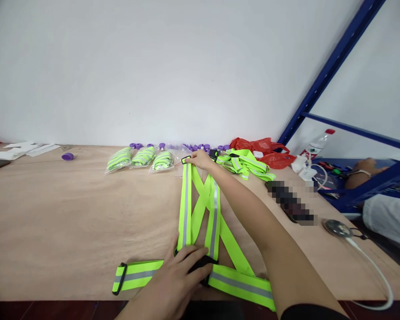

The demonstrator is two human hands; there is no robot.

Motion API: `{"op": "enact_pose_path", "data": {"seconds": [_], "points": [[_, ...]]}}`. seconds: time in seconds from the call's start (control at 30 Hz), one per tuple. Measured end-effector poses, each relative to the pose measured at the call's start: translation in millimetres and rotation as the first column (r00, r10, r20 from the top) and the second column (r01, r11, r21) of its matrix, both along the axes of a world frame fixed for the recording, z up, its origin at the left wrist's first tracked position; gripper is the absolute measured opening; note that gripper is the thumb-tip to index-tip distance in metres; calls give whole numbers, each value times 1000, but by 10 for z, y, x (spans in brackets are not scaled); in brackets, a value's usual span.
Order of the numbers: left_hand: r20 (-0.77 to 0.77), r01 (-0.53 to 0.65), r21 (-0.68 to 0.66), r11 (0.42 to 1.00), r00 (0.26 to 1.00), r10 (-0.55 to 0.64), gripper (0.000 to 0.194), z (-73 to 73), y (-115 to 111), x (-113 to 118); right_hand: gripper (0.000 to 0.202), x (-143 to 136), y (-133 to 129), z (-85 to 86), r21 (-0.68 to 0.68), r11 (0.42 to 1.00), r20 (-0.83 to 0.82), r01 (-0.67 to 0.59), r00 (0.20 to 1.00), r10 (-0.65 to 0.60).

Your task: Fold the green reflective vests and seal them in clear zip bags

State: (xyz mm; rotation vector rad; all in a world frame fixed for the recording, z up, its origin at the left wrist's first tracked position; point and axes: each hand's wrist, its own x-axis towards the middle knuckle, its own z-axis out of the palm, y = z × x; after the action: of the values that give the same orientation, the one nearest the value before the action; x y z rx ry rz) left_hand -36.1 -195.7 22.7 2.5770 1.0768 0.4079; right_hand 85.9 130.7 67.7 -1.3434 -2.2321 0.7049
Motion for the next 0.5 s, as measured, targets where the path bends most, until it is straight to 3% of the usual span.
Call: {"op": "enact_pose_path", "data": {"seconds": [0.1,0.2,0.37,0.5], "points": [[0,-13,-8,1000,1000,13,49,5,-33,-1,27,50,-49,-63,12,999,52,36,998,-37],[-10,-23,18,1000,1000,23,52,-28,-70,-3,32,133,-78,-113,56,997,141,49,988,-56],[-36,-40,31,999,999,41,53,-82,-104,5,23,238,-38,-141,63,992,349,-108,934,80],[-47,-45,34,998,998,46,52,-99,-104,20,23,254,-3,-139,98,977,477,-187,871,119]]}}
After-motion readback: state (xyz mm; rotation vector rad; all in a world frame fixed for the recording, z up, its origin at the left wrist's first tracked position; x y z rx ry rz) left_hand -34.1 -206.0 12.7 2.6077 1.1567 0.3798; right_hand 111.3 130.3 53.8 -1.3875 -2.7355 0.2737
